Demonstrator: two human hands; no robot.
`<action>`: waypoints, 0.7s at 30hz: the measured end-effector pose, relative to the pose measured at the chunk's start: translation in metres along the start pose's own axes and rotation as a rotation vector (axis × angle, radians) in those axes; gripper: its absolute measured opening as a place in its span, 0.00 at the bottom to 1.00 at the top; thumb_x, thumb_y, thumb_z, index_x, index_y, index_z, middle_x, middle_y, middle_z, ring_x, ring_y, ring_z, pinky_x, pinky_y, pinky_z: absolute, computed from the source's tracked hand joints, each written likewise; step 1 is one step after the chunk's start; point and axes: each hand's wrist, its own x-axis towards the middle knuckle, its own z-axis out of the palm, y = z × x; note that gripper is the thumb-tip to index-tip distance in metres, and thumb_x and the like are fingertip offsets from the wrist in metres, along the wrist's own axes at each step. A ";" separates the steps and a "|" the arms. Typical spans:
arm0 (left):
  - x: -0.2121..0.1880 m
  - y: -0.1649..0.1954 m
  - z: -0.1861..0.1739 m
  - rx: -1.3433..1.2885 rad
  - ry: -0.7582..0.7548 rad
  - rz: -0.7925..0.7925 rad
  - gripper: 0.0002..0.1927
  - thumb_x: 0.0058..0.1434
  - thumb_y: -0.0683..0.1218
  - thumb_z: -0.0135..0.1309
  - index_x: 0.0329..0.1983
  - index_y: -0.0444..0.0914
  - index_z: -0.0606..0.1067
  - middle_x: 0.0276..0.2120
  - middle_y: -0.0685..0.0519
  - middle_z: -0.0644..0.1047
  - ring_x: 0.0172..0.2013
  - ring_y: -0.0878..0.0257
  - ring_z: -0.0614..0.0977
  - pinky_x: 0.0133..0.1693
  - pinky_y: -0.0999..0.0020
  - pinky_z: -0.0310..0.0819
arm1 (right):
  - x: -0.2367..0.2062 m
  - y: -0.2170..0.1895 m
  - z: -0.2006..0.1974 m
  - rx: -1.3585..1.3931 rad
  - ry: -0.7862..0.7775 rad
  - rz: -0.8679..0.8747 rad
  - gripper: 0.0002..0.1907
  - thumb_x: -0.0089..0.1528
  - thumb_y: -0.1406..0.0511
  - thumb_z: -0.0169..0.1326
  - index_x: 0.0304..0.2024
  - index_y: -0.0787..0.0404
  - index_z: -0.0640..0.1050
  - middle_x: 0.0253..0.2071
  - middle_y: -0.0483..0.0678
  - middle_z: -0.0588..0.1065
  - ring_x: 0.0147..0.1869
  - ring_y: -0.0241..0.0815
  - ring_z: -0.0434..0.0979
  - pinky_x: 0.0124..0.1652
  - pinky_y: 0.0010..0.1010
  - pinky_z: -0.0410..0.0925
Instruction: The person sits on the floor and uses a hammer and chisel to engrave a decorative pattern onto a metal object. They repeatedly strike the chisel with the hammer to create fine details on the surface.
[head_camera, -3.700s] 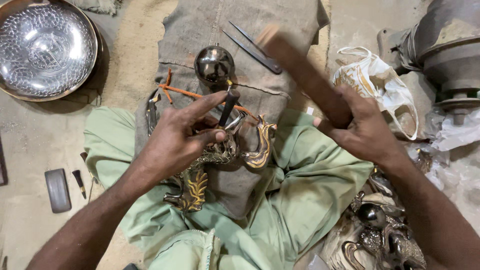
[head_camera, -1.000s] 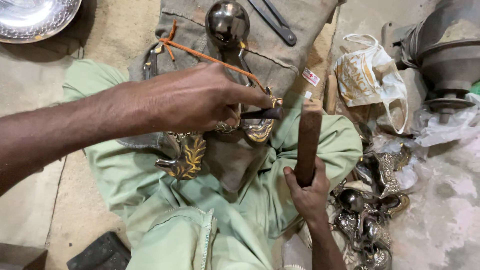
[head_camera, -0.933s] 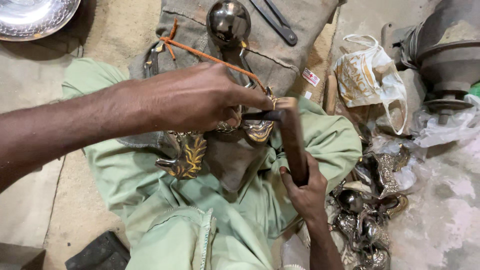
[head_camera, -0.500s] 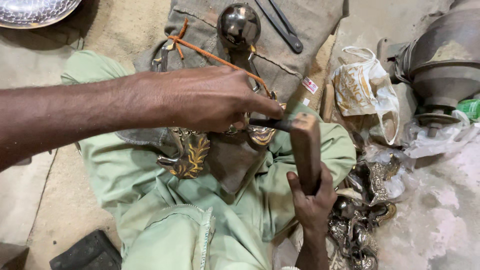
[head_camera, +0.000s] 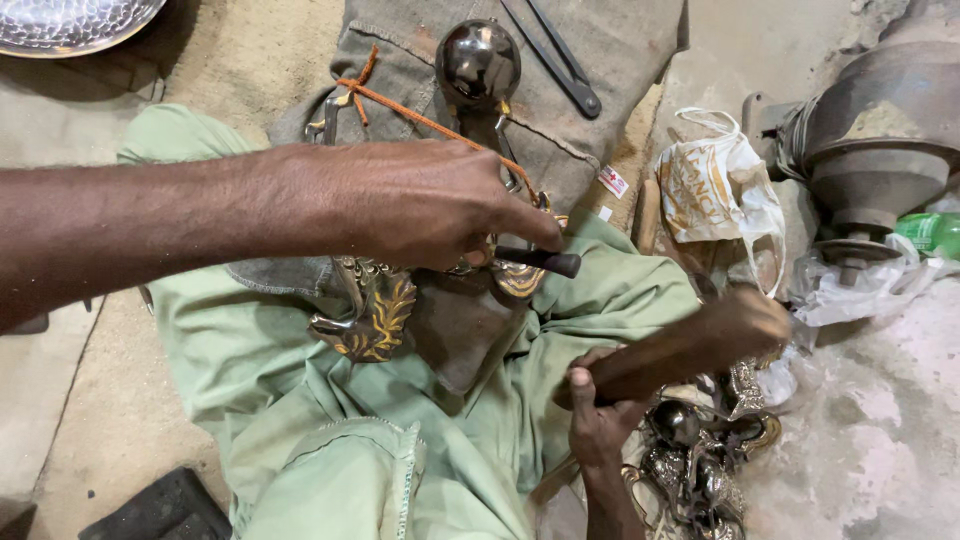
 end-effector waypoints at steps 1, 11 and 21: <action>0.000 0.000 0.000 -0.001 0.002 0.008 0.25 0.54 0.40 0.58 0.56 0.45 0.73 0.23 0.40 0.78 0.29 0.42 0.82 0.29 0.43 0.71 | 0.000 0.001 0.000 -0.154 0.011 0.027 0.19 0.66 0.61 0.64 0.50 0.65 0.72 0.34 0.47 0.75 0.37 0.37 0.75 0.42 0.29 0.70; 0.000 0.004 -0.005 0.009 -0.086 -0.071 0.31 0.54 0.39 0.55 0.62 0.51 0.71 0.27 0.41 0.79 0.31 0.42 0.83 0.31 0.43 0.74 | -0.004 0.003 0.005 -0.096 0.007 0.081 0.22 0.64 0.63 0.65 0.53 0.66 0.71 0.35 0.47 0.74 0.37 0.37 0.73 0.42 0.30 0.69; 0.002 0.004 -0.009 -0.043 -0.071 0.000 0.30 0.51 0.39 0.55 0.59 0.50 0.73 0.29 0.42 0.80 0.31 0.41 0.83 0.30 0.42 0.73 | -0.004 0.005 0.009 -0.487 -0.098 0.092 0.32 0.59 0.63 0.63 0.60 0.64 0.65 0.31 0.44 0.74 0.33 0.36 0.77 0.36 0.29 0.73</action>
